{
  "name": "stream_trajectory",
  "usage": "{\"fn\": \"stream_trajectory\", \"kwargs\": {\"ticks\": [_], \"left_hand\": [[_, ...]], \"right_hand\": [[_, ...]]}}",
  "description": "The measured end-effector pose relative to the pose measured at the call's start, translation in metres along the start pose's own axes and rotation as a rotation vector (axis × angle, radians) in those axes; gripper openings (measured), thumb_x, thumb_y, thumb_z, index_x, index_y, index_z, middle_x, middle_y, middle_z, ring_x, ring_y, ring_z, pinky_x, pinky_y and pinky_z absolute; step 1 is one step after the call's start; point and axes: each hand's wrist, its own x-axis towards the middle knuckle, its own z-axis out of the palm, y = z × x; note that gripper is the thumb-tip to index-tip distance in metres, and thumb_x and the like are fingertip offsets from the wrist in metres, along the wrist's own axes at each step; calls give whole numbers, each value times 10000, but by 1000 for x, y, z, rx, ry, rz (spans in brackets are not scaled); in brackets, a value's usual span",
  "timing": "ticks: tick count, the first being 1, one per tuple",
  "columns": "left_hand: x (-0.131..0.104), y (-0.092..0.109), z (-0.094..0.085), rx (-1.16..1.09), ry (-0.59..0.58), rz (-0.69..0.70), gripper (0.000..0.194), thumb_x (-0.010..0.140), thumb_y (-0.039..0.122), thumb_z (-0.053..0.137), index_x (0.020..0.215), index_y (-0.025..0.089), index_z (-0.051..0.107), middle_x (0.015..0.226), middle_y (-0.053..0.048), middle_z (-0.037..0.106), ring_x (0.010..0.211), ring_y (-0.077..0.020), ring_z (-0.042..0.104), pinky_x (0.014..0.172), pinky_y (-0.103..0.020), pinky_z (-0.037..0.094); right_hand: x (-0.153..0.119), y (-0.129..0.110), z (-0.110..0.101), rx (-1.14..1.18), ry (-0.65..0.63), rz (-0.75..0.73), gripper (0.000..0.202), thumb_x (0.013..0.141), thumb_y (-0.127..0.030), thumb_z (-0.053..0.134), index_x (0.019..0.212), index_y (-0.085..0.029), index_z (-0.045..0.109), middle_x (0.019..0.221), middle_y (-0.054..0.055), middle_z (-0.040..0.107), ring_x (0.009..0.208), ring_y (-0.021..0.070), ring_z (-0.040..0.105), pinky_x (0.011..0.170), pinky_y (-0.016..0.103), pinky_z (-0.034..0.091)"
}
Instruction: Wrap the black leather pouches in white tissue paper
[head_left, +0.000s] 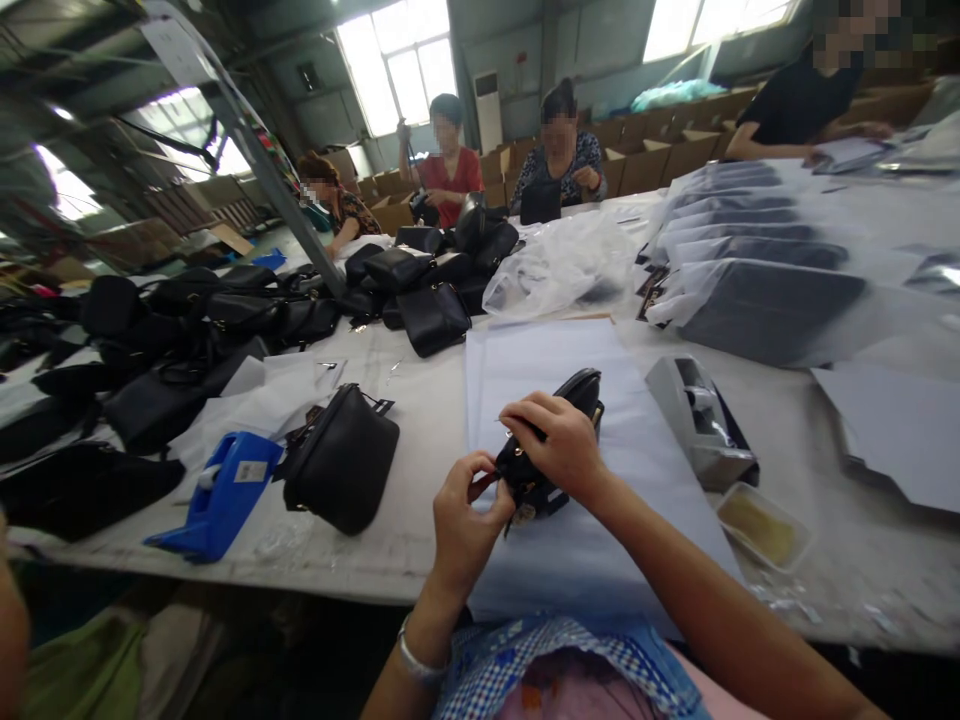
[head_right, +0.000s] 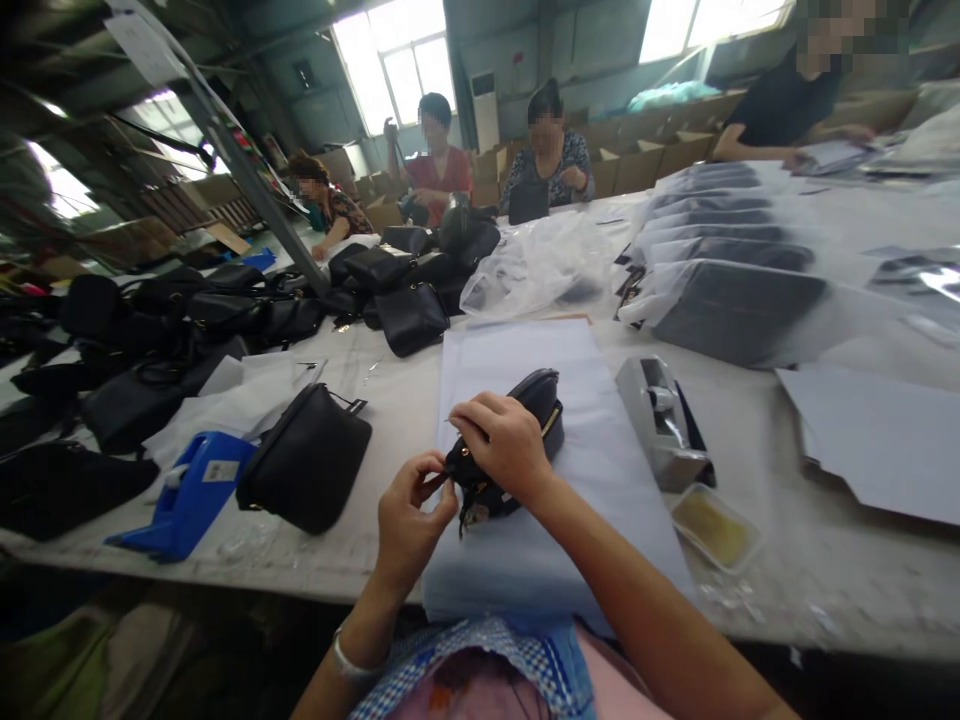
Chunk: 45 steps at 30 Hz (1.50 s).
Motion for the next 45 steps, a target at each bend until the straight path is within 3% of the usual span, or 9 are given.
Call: {"fn": "stream_trajectory", "kwargs": {"ticks": [4,7,12,16,19,23,28,45], "left_hand": [[-6,-26,3,-178,45,-7,168,799,267,682,890,184,567,1024,-62,654,936,-173,667,821,-293,575],[-12,-36,6,-229,86,-4,172,836,282,680,914,189,557,1037,-66,656,974,-169,659,875,-301,545],[-17,-29,10,-212,77,-5,269,828,303,721,1034,201,581,1089,-52,630,1046,-183,637,945,-345,527],[-15,-21,10,-95,123,14,327,796,293,759,1049,188,581,1040,-48,643,994,-185,655,923,-361,547],[-15,-21,11,-90,131,15,315,794,291,760,1035,174,593,1003,-56,671,951,-185,675,894,-350,561],[-15,-24,11,-169,123,-4,312,785,278,767,1027,174,599,997,-60,692,938,-182,685,876,-333,567],[-16,-25,12,-213,100,-27,305,786,270,764,1022,165,602,989,-64,703,939,-184,692,886,-339,565],[-17,-24,10,-165,133,-21,269,805,271,742,1018,170,612,969,-59,697,944,-188,686,894,-338,551]], "right_hand": [[3,3,9,-10,-24,33,149,948,-273,580,949,-255,727,909,24,708,852,176,660,821,291,477],[-1,4,10,16,-8,33,140,947,-273,584,947,-249,722,915,20,702,861,173,652,828,285,469],[-2,8,9,106,37,26,115,936,-267,605,937,-240,717,908,21,692,878,176,646,850,289,477],[-4,5,3,273,109,18,96,918,-259,626,919,-231,718,899,21,692,866,171,654,843,290,507],[-23,-4,-7,355,183,61,115,928,-272,609,915,-229,715,904,28,694,868,176,660,832,305,532],[-64,-14,-14,374,128,81,105,922,-273,623,937,-239,721,897,32,693,841,171,663,777,294,555],[-88,-14,-2,297,86,94,112,931,-277,615,954,-246,720,897,41,687,843,179,661,790,303,555],[-85,-14,32,34,148,21,223,979,-219,514,1017,-256,731,875,50,677,844,196,603,791,341,501]]}}
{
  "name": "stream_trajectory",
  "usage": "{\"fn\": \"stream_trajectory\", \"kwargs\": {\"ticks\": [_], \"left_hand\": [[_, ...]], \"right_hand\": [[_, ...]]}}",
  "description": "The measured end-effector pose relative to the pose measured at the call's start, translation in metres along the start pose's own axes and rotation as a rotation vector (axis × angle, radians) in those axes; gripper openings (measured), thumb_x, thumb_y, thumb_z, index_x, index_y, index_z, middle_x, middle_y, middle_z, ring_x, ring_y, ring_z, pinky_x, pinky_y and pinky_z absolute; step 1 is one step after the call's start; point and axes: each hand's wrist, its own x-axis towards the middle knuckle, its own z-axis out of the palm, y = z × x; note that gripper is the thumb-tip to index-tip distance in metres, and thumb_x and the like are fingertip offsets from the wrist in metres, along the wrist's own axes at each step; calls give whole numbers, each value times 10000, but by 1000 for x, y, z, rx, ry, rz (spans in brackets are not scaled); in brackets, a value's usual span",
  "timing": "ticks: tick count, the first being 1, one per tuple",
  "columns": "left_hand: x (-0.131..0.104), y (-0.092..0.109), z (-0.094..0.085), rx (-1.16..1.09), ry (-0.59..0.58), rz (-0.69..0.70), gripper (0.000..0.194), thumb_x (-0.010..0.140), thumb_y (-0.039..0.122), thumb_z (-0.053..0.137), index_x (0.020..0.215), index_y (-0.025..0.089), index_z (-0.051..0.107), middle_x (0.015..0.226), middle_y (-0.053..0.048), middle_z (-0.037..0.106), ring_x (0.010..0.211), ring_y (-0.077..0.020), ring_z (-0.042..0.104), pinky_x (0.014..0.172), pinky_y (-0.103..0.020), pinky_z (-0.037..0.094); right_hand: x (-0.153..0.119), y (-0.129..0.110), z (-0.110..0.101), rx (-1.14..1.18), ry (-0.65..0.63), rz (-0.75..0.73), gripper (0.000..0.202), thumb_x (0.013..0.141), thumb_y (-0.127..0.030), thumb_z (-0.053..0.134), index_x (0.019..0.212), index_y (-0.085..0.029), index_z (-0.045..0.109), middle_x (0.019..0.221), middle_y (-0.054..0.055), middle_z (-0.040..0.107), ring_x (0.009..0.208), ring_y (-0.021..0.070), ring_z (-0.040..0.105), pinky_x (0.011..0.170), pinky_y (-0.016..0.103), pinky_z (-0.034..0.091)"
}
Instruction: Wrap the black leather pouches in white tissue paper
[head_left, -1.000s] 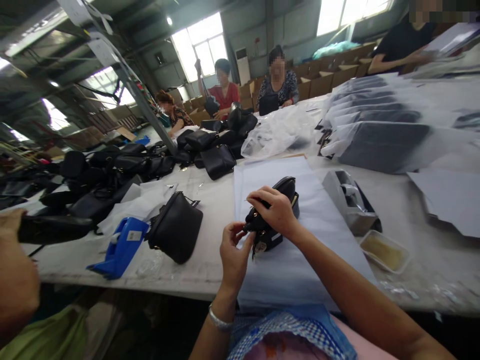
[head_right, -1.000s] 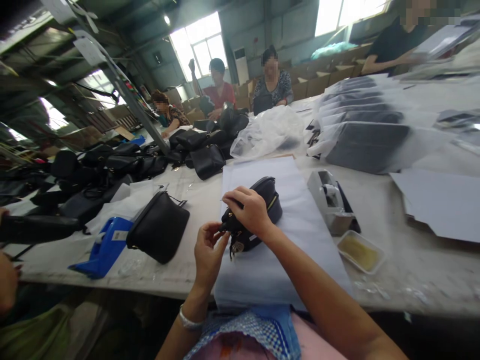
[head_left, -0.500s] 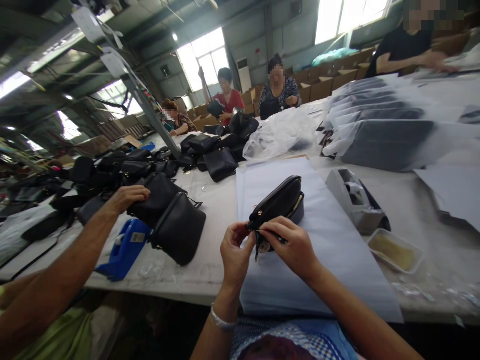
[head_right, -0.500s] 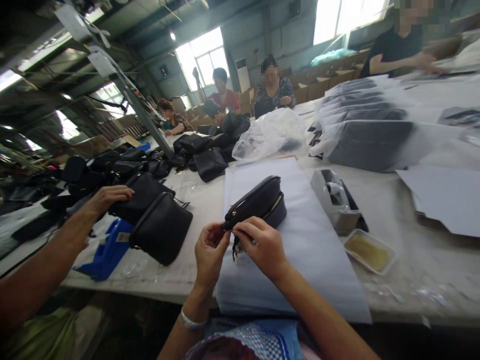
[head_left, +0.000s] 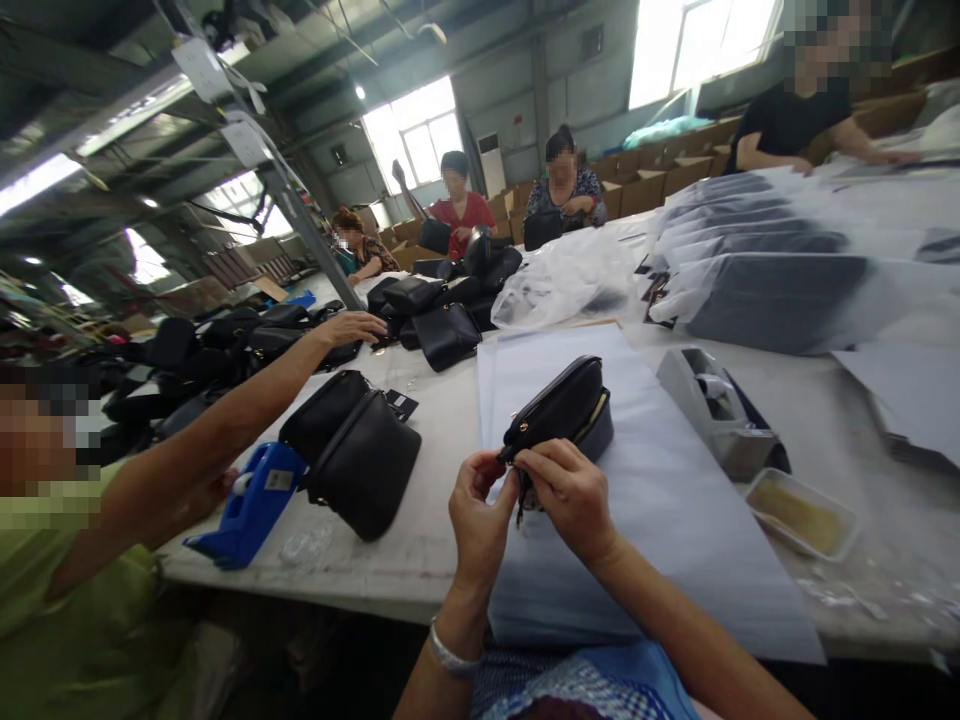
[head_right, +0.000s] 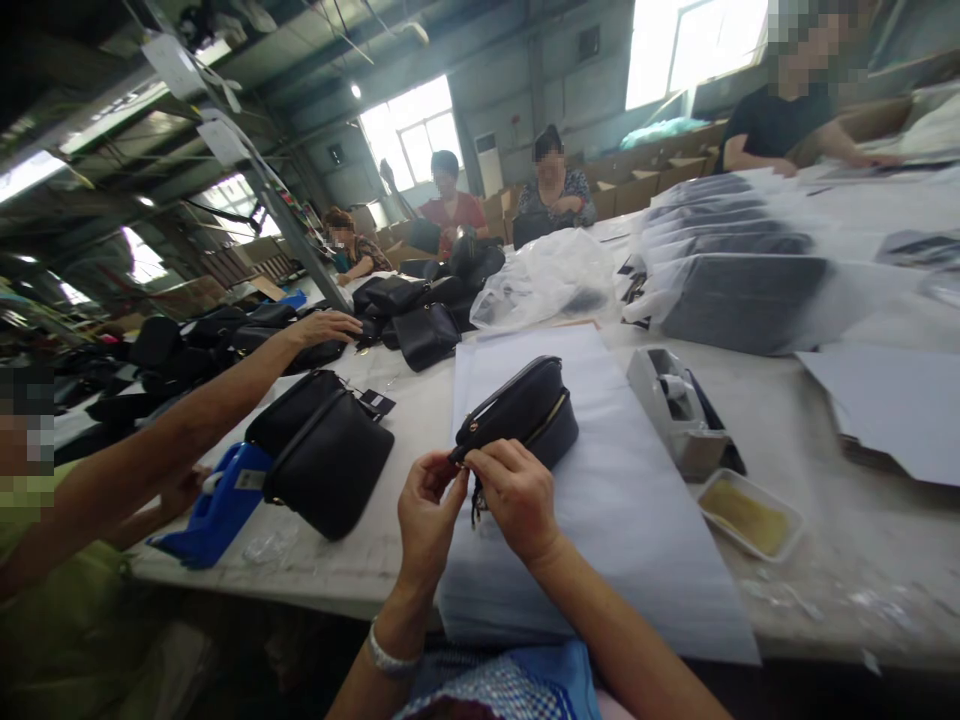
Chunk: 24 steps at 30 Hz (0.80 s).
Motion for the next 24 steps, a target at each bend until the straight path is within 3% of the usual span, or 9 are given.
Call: {"fn": "stream_trajectory", "kwargs": {"ticks": [7,16,24], "left_hand": [[5,-3,-2,-94,-19,-66,251,810,256,734,1027,166,645,1002,-57,723,986,-190,687,920,-331,540],[6,-8,-1,-255,2,-145,281,805,313,746,1037,171,679,990,-46,721,931,-187,682,812,-308,562],[7,-5,2,-136,27,-115,265,820,344,723,1001,161,659,940,-45,689,865,-159,653,724,-260,543]], "right_hand": [[7,-6,2,-16,5,74,223,993,-248,493,976,-251,716,884,49,658,864,205,593,804,339,480],[10,-9,6,-28,-45,113,208,987,-255,508,969,-243,715,883,43,651,863,201,582,796,318,467],[15,-11,6,13,-79,172,192,979,-255,524,916,-234,705,887,33,645,874,198,598,793,303,463]]}}
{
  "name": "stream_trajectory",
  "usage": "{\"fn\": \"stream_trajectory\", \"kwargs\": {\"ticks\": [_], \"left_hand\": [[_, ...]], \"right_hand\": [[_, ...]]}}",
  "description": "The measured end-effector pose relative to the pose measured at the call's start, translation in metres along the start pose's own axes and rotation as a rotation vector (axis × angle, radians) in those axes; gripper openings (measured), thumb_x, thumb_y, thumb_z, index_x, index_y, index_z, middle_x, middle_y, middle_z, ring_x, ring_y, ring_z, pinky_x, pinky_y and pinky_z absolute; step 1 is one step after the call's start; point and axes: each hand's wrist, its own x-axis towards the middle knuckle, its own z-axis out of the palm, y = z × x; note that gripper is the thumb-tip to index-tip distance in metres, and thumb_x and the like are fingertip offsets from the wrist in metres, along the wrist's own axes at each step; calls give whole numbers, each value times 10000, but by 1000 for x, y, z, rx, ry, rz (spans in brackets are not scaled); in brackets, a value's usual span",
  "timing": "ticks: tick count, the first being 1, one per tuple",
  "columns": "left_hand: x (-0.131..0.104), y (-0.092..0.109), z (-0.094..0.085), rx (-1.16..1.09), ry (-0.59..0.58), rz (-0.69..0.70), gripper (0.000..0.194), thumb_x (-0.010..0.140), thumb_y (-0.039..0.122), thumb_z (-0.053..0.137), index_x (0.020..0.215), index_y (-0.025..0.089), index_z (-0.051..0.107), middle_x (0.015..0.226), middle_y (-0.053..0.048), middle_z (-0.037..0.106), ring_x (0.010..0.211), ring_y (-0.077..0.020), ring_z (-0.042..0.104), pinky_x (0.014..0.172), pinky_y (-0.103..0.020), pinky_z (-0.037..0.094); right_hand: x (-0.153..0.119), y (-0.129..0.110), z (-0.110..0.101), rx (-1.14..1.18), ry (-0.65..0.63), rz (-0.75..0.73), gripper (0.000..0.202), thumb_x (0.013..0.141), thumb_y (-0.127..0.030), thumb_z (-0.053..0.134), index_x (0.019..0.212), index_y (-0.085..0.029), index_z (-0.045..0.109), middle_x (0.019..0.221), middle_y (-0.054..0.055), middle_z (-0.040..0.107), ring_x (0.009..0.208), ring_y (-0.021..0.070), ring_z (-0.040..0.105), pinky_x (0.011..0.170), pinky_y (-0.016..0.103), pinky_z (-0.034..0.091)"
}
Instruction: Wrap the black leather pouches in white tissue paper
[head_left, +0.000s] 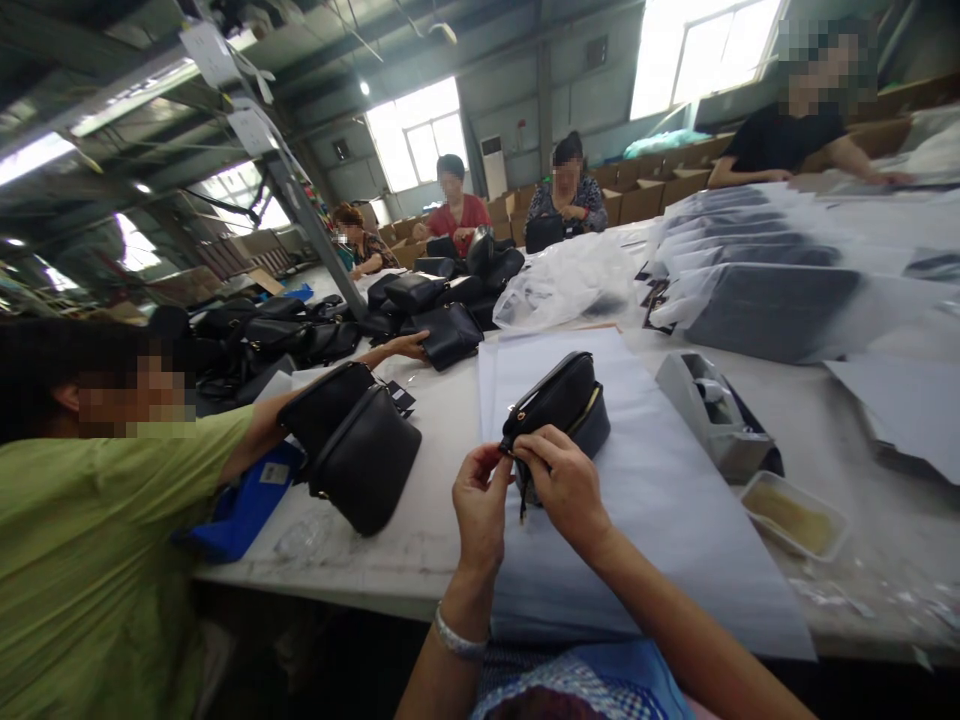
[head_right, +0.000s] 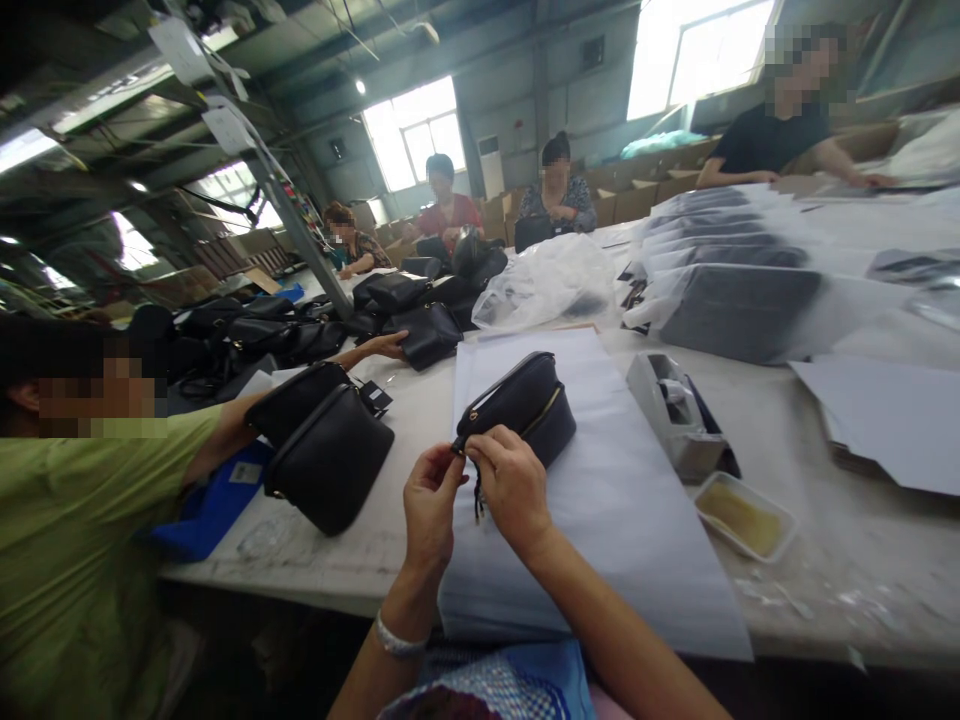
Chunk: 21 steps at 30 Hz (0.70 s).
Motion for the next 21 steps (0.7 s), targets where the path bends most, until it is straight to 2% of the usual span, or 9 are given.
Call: {"fn": "stream_trajectory", "kwargs": {"ticks": [5,9,12,14,17,19,21], "left_hand": [[6,-2,-4,172,-47,172,303,862,295,675,1132,194,584,995,-55,687,935,-174,667,838,-310,538],[9,3,-20,461,-95,319,317,937,265,571,1250,233,531,1002,-43,678,947,-173,666,897,-331,514],[12,12,-39,674,-12,466,289,968,244,509,1254,226,548,993,-50,655,929,-172,648,882,-317,502],[13,18,-49,754,40,528,286,975,238,495,1253,213,558,984,-57,647,916,-173,638,869,-307,500],[11,27,-56,777,69,539,284,979,237,493,1251,208,569,973,-56,642,904,-168,636,852,-288,504],[6,34,-53,738,83,518,276,976,244,506,1242,220,577,978,-51,646,902,-163,642,838,-274,510],[0,41,-48,681,81,493,270,972,252,520,1235,235,581,995,-47,653,908,-160,653,829,-265,519]], "right_hand": [[0,1,-4,-36,-10,-53,170,978,-246,527,947,-222,692,913,44,659,892,202,610,829,314,464],[-4,0,-17,-209,-90,-150,154,964,-249,562,1068,-226,674,954,47,692,887,214,625,833,343,453],[-9,-2,-30,-355,-132,-163,192,932,-224,605,1121,-216,637,938,45,706,864,228,634,843,375,445],[-10,-6,-37,-363,-126,-144,182,905,-175,619,1087,-189,616,908,40,707,851,222,640,924,400,429],[-8,-14,-42,-326,-90,-147,128,886,-152,612,1010,-179,606,877,34,694,838,216,640,1005,430,393],[-5,-20,-40,-299,-73,-160,138,912,-197,590,1046,-185,625,895,43,688,850,227,639,918,400,444],[-2,-23,-34,-218,-92,-157,230,943,-252,570,1159,-206,635,938,46,687,857,219,648,790,341,481]]}}
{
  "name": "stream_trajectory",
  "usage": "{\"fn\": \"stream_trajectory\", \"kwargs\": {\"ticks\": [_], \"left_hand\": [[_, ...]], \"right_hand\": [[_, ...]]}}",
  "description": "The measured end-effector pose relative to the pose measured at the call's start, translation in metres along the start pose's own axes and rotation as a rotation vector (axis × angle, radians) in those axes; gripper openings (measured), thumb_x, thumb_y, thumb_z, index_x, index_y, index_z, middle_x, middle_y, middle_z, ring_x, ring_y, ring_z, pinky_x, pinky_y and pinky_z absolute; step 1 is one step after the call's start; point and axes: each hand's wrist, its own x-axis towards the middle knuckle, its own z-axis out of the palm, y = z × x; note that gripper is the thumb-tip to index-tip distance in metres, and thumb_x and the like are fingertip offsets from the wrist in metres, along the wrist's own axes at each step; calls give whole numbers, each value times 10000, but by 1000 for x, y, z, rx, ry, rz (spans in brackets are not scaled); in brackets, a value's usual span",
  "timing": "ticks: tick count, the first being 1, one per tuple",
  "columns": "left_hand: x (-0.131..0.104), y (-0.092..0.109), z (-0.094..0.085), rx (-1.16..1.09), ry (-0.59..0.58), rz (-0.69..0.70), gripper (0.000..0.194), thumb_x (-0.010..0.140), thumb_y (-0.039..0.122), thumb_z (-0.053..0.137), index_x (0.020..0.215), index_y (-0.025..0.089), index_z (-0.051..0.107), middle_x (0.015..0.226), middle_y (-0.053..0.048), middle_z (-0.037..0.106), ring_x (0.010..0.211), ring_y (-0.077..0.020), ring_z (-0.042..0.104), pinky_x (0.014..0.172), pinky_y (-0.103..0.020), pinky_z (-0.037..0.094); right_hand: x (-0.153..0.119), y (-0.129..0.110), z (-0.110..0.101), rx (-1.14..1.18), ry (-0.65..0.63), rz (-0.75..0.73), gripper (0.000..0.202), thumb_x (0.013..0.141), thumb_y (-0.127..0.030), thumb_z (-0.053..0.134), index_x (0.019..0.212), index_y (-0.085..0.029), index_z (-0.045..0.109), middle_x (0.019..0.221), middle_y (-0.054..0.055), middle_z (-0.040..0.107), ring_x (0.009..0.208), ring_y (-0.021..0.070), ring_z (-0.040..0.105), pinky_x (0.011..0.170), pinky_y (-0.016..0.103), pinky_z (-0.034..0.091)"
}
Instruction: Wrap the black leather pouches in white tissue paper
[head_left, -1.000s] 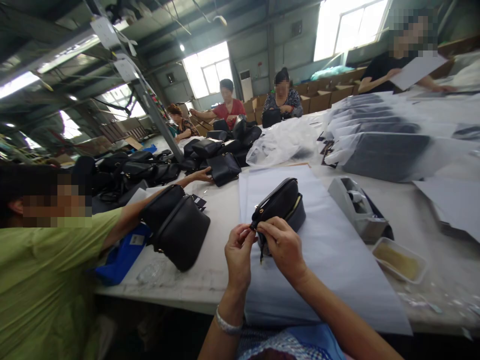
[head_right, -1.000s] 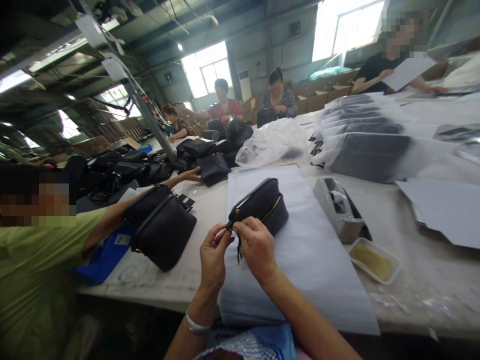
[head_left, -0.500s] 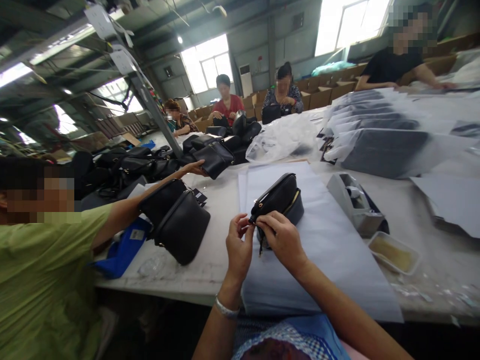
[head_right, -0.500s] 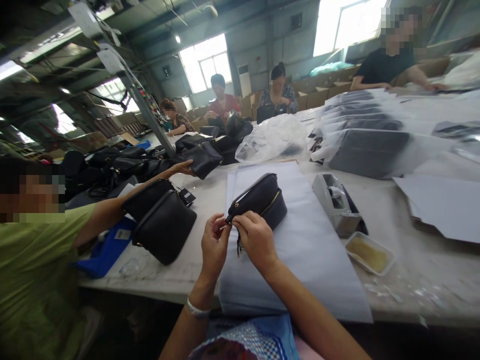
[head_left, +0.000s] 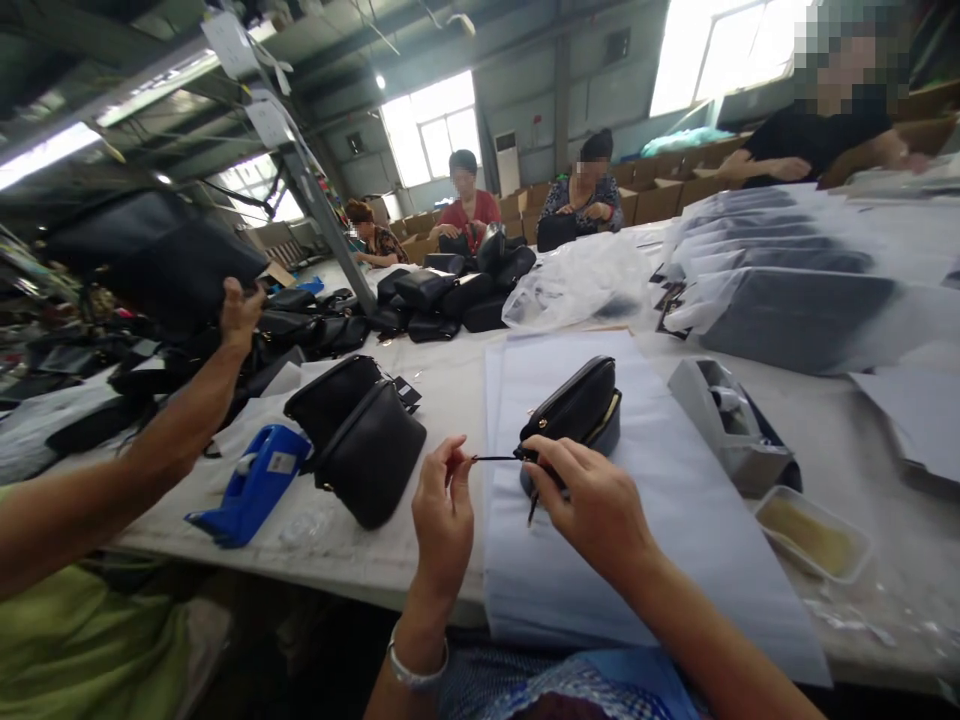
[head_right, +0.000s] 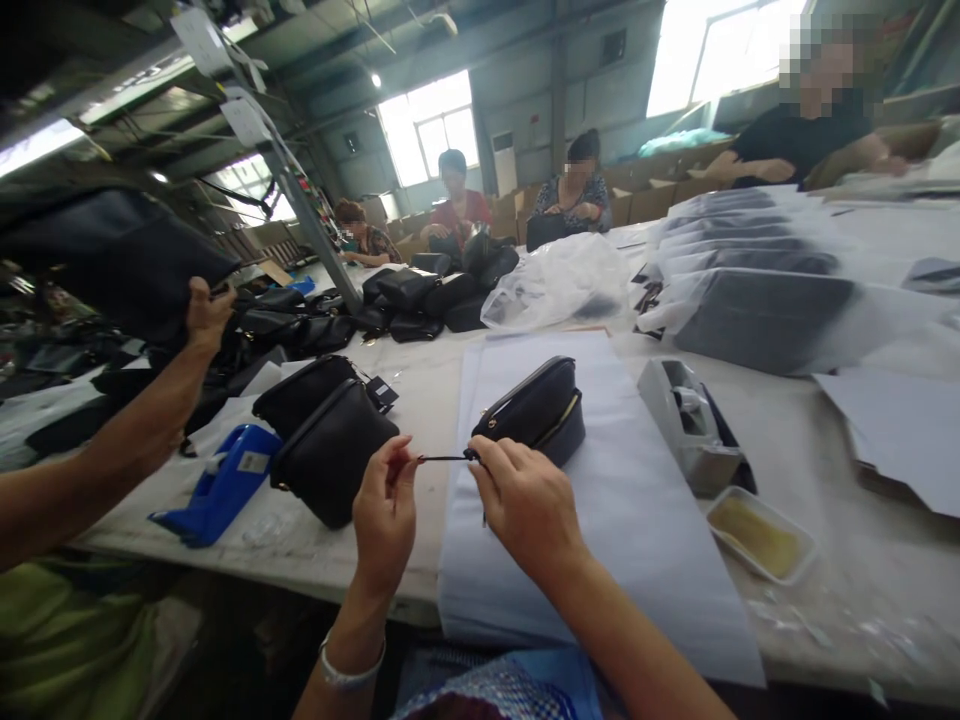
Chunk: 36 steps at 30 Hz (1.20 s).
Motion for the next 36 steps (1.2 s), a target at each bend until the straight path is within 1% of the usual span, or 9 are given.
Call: {"fn": "stream_trajectory", "kwargs": {"ticks": [3,6,10,14,17,20,26,32,36], "left_hand": [[-2,14,-1,-69,-26,11,261,966,245,536,1223,251,585,1007,-40,658,923,-154,661,833,-257,525],[-3,21,0,-145,-59,18,265,954,230,564,1215,266,586,1000,-27,656,926,-144,662,848,-255,528],[-3,24,5,-361,-51,-91,294,933,245,607,1222,266,563,1003,-21,659,930,-147,680,865,-275,544],[2,25,11,-450,-90,-174,313,887,290,672,1185,240,588,1106,-58,653,1001,-177,669,845,-290,561],[7,28,14,-367,-145,-180,179,855,317,705,991,204,688,1152,-81,639,1045,-195,643,783,-261,566],[10,30,15,-331,-124,-164,128,854,312,701,870,186,720,1127,-84,657,1022,-195,650,780,-264,566],[8,33,14,-305,-127,-146,131,899,290,645,884,186,723,1087,-77,685,1005,-189,658,819,-284,564],[5,30,11,-185,-97,-63,124,905,280,635,852,188,700,1005,-67,687,965,-188,654,829,-303,557],[5,30,10,-153,-86,-36,99,902,261,639,895,199,716,1046,-64,698,976,-187,663,861,-316,556]], "right_hand": [[6,-2,11,232,-39,28,275,941,-284,600,1207,-249,659,959,30,681,836,181,659,736,284,496],[11,0,17,449,-34,63,165,920,-262,634,1048,-253,736,901,22,674,829,165,650,761,264,500],[13,1,14,583,-25,105,128,914,-253,636,952,-243,758,867,22,675,828,167,643,760,268,500],[12,-1,12,601,-17,134,139,920,-255,627,963,-238,758,874,24,678,826,165,641,762,273,498],[11,-1,14,594,-18,112,155,916,-242,632,1004,-258,758,887,21,679,839,165,640,780,277,500],[11,-1,15,597,-11,100,168,917,-239,630,1022,-266,758,885,21,680,835,163,642,776,274,504],[8,-5,13,591,29,155,150,923,-264,624,987,-249,758,873,28,684,821,169,643,766,281,505],[9,-7,14,552,32,179,152,928,-285,603,904,-220,738,848,44,676,791,185,632,744,302,504],[8,-6,15,554,29,174,140,923,-274,609,919,-220,738,849,42,673,788,180,631,743,298,505]]}}
